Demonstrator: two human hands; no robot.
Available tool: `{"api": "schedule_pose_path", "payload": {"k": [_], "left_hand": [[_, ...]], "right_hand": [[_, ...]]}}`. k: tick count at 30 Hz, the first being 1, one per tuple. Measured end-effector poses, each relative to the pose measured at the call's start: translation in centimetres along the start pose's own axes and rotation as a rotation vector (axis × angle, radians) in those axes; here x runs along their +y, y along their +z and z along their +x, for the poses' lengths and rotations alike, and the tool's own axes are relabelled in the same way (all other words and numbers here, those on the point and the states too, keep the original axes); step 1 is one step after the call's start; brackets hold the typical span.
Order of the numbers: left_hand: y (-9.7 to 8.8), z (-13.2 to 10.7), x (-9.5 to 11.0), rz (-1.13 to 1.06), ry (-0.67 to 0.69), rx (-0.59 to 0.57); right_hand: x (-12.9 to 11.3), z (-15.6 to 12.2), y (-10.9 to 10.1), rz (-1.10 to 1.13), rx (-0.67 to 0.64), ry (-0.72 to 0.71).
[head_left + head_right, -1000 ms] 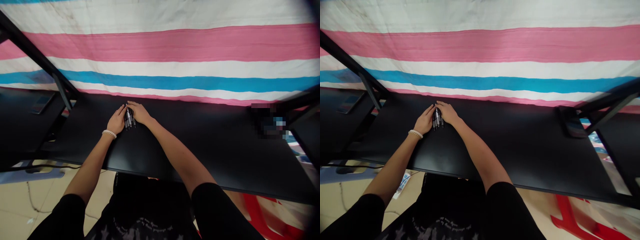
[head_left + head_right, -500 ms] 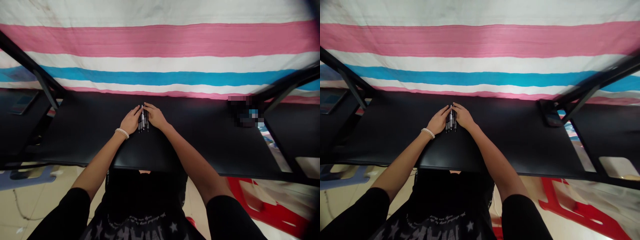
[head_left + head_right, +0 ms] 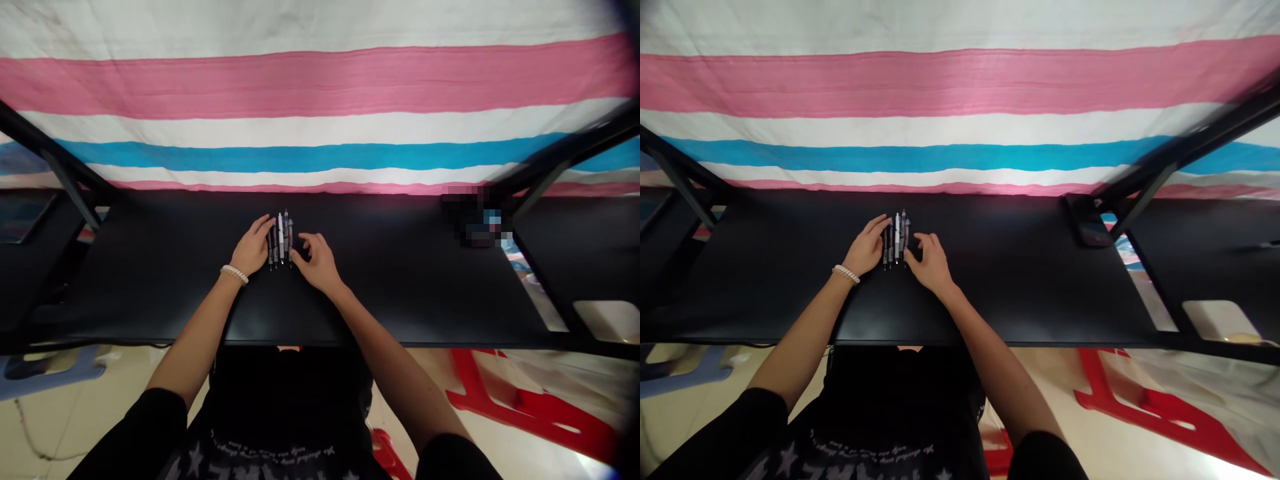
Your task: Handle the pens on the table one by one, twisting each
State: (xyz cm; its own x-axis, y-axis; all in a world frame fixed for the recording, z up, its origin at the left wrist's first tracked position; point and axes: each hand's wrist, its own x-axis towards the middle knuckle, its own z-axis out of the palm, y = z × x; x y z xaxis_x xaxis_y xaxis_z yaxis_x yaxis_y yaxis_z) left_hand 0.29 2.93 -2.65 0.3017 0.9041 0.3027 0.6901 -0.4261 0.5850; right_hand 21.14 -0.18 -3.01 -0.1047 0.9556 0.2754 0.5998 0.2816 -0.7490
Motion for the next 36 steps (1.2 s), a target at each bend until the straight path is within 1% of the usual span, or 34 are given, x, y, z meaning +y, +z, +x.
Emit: {"api": "schedule_pose_path", "payload": {"k": [2, 4, 9, 12, 19, 22, 30, 36], "left_hand": [[0.0, 0.0, 0.1, -0.024, -0.013, 0.024], [0.0, 0.0, 0.1, -0.038, -0.019, 0.039], [-0.1, -0.1, 0.0, -0.047, 0.001, 0.028], [-0.1, -0.1, -0.1, -0.029, 0.007, 0.022], [0.0, 0.0, 0.2, 0.006, 0.003, 0.025], [0.0, 0.0, 0.3, 0.025, 0.007, 0.032], [-0.3, -0.1, 0.7, 0.043, -0.003, 0.0], [-0.5, -0.2, 0.6, -0.014, -0.011, 0.002]], "right_hand": [[-1.0, -1.3, -0.4, -0.04, -0.047, -0.014], [-1.8, -2.1, -0.7, -0.078, -0.066, -0.025], [-2.7, -2.5, -1.1, -0.135, -0.107, -0.034], [-2.7, -2.4, -1.1, -0.131, -0.109, -0.045], [-1.9, -2.5, -0.2, -0.106, -0.015, -0.08], [-1.8, -2.5, 0.1, -0.131, 0.001, -0.08], [-1.8, -2.2, 0.4, -0.17, -0.015, -0.057], [-1.8, -1.8, 0.8, -0.228, -0.047, -0.062]]}}
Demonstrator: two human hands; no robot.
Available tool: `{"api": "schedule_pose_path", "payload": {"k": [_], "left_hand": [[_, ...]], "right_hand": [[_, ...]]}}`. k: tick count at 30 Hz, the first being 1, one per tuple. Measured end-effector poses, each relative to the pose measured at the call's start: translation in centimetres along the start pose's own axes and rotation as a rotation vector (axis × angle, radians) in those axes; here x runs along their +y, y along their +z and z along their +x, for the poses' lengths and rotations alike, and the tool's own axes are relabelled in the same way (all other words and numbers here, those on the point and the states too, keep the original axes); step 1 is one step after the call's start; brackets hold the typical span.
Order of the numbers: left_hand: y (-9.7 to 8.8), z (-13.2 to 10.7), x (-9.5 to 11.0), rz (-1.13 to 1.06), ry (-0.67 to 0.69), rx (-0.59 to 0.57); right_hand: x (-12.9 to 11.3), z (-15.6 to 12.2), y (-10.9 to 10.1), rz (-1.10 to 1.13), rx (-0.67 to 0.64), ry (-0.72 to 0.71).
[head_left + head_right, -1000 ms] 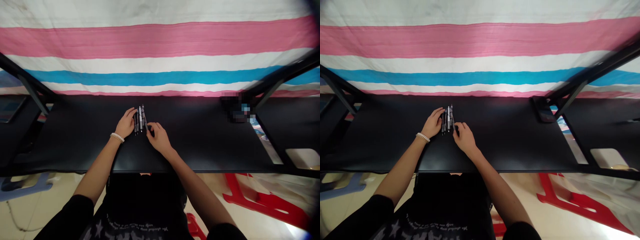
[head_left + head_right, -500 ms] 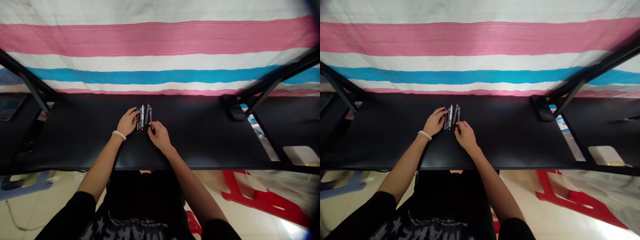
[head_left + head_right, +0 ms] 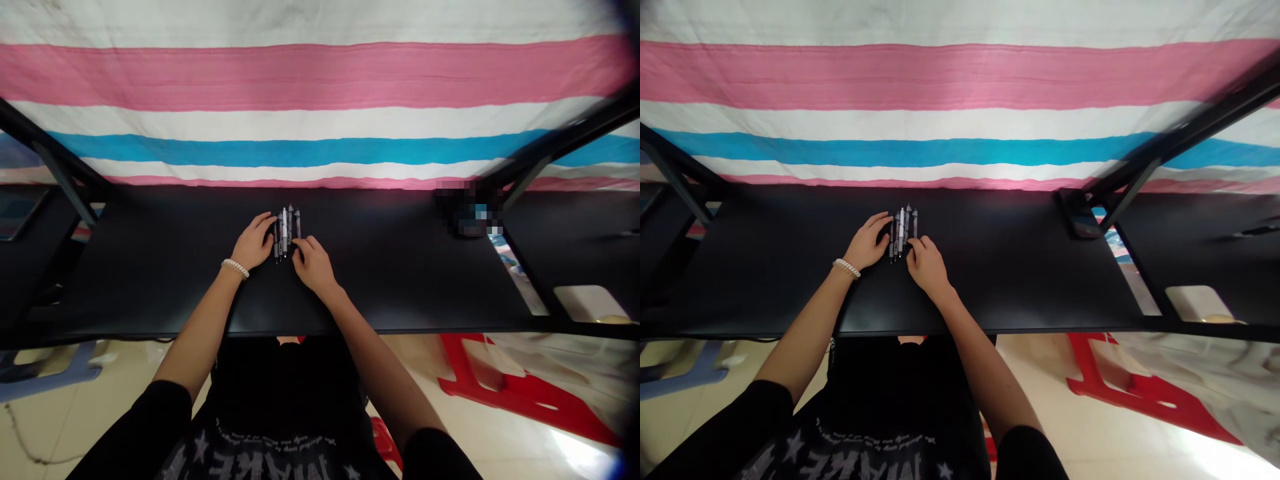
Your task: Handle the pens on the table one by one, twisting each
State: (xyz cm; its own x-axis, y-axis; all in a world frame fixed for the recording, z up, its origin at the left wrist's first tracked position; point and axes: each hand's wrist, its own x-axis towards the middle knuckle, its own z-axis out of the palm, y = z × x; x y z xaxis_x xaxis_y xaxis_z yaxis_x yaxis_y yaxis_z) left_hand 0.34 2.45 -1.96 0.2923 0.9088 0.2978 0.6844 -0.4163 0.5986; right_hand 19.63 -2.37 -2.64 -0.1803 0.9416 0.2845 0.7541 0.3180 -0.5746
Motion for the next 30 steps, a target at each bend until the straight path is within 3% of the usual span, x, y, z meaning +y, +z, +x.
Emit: {"api": "schedule_pose_path", "payload": {"k": [13, 23, 27, 30], "left_hand": [[-0.3, 0.2, -0.8, -0.088, 0.031, 0.036], [-0.1, 0.2, -1.4, -0.149, 0.042, 0.172], [0.2, 0.2, -0.8, -0.315, -0.075, 0.275], [0.4, 0.3, 0.2, -0.671, -0.228, 0.363]], "right_hand": [[0.2, -0.6, -0.1, 0.045, 0.074, 0.013], [0.8, -1.0, -0.2, 0.102, 0.166, 0.076], [1.5, -1.0, -0.6, 0.363, 0.285, 0.259], [1.0, -0.8, -1.0, 0.644, 0.321, 0.323]]}}
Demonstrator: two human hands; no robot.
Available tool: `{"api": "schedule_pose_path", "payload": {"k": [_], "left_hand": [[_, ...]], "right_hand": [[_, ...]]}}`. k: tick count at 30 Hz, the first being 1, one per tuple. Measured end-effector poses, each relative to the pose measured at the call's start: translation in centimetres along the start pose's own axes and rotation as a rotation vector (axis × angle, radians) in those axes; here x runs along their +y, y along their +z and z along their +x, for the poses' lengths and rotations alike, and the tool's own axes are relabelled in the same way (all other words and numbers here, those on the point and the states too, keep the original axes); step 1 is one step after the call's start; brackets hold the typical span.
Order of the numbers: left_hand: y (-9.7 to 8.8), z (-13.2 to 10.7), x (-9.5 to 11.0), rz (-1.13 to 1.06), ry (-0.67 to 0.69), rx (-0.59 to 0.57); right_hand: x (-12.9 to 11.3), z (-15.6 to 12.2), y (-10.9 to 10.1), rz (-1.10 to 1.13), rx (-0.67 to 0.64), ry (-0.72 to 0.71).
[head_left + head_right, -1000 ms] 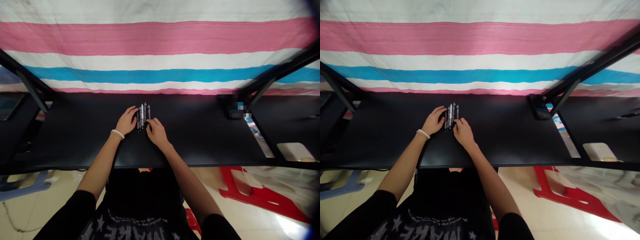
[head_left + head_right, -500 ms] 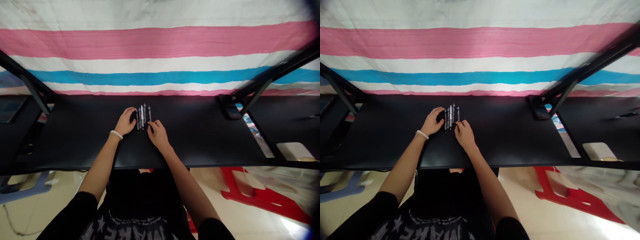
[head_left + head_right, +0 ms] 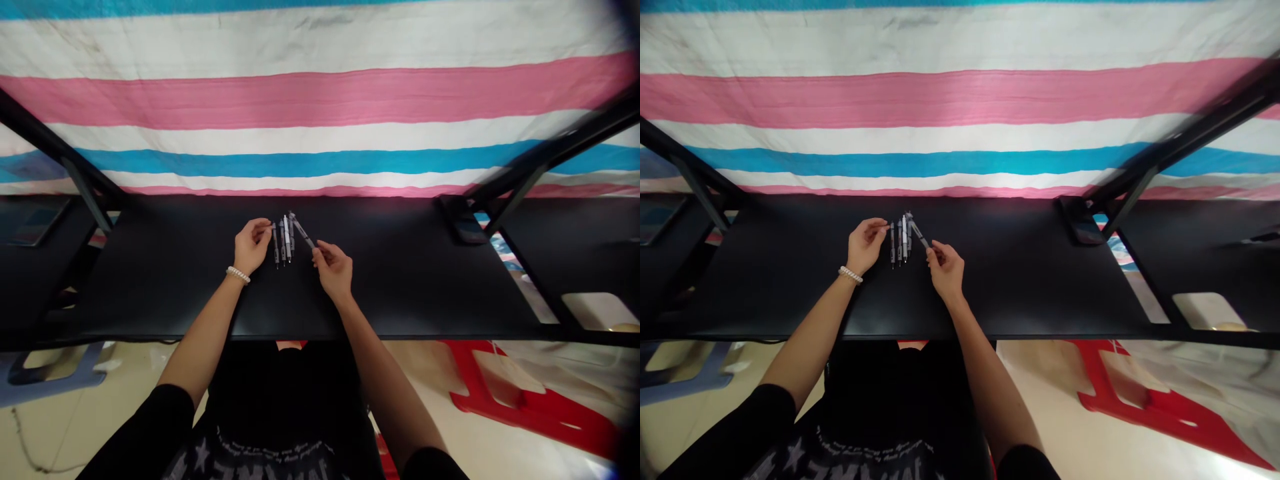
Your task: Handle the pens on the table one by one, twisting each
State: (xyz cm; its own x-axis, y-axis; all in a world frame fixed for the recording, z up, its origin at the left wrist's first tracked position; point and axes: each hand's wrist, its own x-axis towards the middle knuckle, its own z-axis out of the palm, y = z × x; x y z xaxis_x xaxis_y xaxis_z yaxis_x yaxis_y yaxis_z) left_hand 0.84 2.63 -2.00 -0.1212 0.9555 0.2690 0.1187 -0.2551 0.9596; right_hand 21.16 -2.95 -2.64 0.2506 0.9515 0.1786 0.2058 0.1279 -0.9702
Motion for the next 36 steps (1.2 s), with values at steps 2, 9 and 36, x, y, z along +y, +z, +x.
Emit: {"api": "schedule_pose_path", "payload": {"k": [2, 9, 36], "left_hand": [[0.4, -0.2, 0.7, -0.256, -0.136, 0.023], [0.1, -0.3, 2.3, -0.627, -0.275, -0.006], [0.4, -0.6, 1.5, -0.542, -0.307, 0.08]], "right_hand": [[-0.9, -0.1, 0.4, 0.103, -0.048, -0.021], [-2.4, 0.5, 3.1, 0.19, -0.308, -0.032], [-1.7, 3.7, 2.8, 0.147, -0.3, -0.179]]}}
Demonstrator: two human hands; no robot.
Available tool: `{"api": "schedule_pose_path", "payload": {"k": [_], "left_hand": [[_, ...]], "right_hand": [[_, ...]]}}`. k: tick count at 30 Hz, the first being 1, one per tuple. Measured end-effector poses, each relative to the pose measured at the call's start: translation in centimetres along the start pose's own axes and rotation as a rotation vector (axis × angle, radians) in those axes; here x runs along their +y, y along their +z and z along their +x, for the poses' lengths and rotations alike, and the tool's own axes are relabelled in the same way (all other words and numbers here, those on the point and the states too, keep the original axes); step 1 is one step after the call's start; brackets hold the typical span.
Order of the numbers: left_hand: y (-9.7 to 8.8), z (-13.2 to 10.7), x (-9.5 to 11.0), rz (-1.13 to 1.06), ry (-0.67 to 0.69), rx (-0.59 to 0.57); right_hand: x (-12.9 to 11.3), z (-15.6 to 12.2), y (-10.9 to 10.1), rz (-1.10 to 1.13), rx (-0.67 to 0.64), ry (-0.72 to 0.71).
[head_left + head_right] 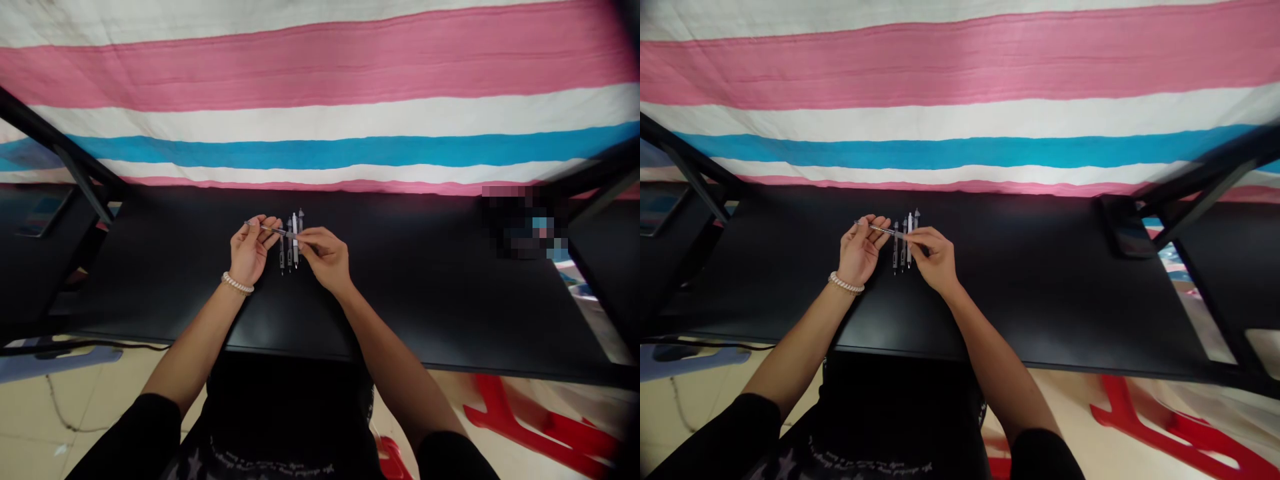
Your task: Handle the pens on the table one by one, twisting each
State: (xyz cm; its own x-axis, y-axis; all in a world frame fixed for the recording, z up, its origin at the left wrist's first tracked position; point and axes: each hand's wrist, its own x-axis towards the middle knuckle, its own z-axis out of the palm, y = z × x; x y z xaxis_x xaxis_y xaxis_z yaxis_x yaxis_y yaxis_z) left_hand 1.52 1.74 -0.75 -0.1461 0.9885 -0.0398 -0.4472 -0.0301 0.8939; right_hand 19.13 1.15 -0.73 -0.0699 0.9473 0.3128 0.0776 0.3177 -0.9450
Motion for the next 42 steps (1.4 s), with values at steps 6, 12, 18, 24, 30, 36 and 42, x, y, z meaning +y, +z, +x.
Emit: {"api": "schedule_pose_path", "payload": {"k": [6, 12, 18, 24, 30, 36, 42], "left_hand": [[0.4, -0.1, 0.3, -0.106, -0.028, 0.034], [1.2, -0.4, 0.9, -0.172, -0.075, 0.071], [0.2, 0.5, 1.4, -0.205, -0.008, 0.205], [0.9, -0.1, 0.7, -0.206, -0.082, 0.117], [1.1, -0.3, 0.2, -0.206, -0.103, 0.089], [0.8, 0.0, 0.5, -0.194, -0.096, 0.142], [1.0, -0.1, 0.6, -0.227, -0.092, 0.132]], "right_hand": [[-0.2, 0.1, 0.1, 0.095, 0.018, 0.035], [-0.1, -0.2, 0.7, 0.163, 0.039, 0.086], [0.1, -0.2, 0.1, 0.025, 0.111, -0.019], [0.9, -0.6, 0.9, -0.044, 0.111, -0.008], [0.4, -0.8, 1.4, -0.018, 0.022, 0.155], [0.2, -0.8, 0.6, -0.025, -0.068, 0.124], [0.4, -0.7, 0.5, 0.027, -0.027, 0.124]]}}
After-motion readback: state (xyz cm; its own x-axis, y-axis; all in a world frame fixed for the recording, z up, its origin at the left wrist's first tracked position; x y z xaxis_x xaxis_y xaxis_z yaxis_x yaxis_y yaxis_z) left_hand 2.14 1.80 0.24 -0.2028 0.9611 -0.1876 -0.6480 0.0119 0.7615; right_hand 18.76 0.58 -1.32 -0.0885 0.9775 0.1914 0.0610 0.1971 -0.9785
